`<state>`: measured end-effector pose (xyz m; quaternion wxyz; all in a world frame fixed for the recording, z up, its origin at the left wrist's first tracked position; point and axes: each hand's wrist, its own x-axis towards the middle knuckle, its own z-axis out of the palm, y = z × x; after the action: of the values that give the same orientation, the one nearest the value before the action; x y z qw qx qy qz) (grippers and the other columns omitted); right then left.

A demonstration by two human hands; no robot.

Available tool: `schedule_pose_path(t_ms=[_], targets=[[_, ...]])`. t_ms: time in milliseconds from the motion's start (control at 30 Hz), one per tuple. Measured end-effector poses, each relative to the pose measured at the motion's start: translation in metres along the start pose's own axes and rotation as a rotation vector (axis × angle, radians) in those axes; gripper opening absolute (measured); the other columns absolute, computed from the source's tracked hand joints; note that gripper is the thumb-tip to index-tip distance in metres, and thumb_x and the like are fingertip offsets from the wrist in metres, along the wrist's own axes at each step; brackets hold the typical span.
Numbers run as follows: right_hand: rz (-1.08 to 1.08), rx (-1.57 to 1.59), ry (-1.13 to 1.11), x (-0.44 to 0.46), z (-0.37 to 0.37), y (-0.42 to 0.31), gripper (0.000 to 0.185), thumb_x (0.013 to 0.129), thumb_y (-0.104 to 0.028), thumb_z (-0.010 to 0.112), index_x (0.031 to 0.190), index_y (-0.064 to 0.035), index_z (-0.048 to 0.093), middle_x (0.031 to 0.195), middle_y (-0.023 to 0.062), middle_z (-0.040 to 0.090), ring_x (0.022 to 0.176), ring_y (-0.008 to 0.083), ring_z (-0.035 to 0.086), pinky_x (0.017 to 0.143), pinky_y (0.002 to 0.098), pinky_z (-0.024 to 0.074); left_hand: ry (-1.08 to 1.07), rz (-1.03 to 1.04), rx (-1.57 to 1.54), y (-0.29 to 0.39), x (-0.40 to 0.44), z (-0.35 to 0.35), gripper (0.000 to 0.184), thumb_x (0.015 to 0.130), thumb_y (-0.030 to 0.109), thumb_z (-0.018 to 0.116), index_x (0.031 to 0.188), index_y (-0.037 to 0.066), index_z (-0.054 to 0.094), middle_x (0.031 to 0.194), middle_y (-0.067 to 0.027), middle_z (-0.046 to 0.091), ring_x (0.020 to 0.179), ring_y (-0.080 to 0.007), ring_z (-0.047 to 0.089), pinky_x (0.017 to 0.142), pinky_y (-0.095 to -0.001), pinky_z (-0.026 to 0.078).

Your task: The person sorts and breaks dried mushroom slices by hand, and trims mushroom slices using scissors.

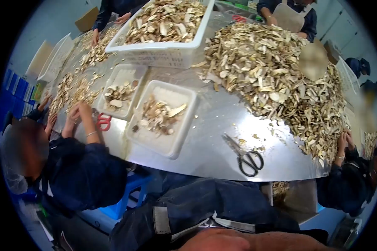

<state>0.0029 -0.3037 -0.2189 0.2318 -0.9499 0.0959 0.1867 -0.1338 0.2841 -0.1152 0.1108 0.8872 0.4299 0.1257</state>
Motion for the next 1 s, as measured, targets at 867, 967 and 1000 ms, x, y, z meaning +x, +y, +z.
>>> schedule_pose_path(t_ms=[867, 967, 1000], targets=[[-0.023, 0.13, -0.022, -0.001, -0.02, 0.065, 0.034, 0.094, -0.022, 0.057, 0.119, -0.0001, 0.064, 0.111, 0.021, 0.069, 0.101, 0.0352, 0.066, 0.087, 0.04, 0.0509, -0.351, -0.03, 0.206, -0.004, 0.031, 0.061, 0.025, 0.092, 0.023, 0.063, 0.092, -0.002, 0.061, 0.085, -0.0204, 0.062, 0.076, -0.0283, 0.062, 0.065, -0.0466, 0.045], [-0.022, 0.135, -0.002, -0.008, -0.019, 0.068, 0.034, 0.094, -0.022, 0.057, 0.119, -0.0001, 0.064, 0.111, 0.0209, 0.069, 0.1, 0.0351, 0.066, 0.087, 0.0399, 0.051, -0.444, -0.002, 0.188, -0.006, 0.03, 0.076, 0.025, 0.092, 0.024, 0.063, 0.091, -0.002, 0.061, 0.085, -0.0208, 0.062, 0.076, -0.0286, 0.062, 0.065, -0.047, 0.045], [-0.027, 0.138, -0.001, -0.015, -0.016, 0.071, 0.034, 0.094, -0.022, 0.057, 0.119, 0.0, 0.064, 0.111, 0.0208, 0.069, 0.1, 0.0351, 0.066, 0.087, 0.0399, 0.0511, -0.483, 0.008, 0.183, -0.008, 0.027, 0.081, 0.026, 0.092, 0.024, 0.063, 0.091, -0.002, 0.061, 0.085, -0.021, 0.062, 0.076, -0.0287, 0.062, 0.065, -0.0471, 0.045]])
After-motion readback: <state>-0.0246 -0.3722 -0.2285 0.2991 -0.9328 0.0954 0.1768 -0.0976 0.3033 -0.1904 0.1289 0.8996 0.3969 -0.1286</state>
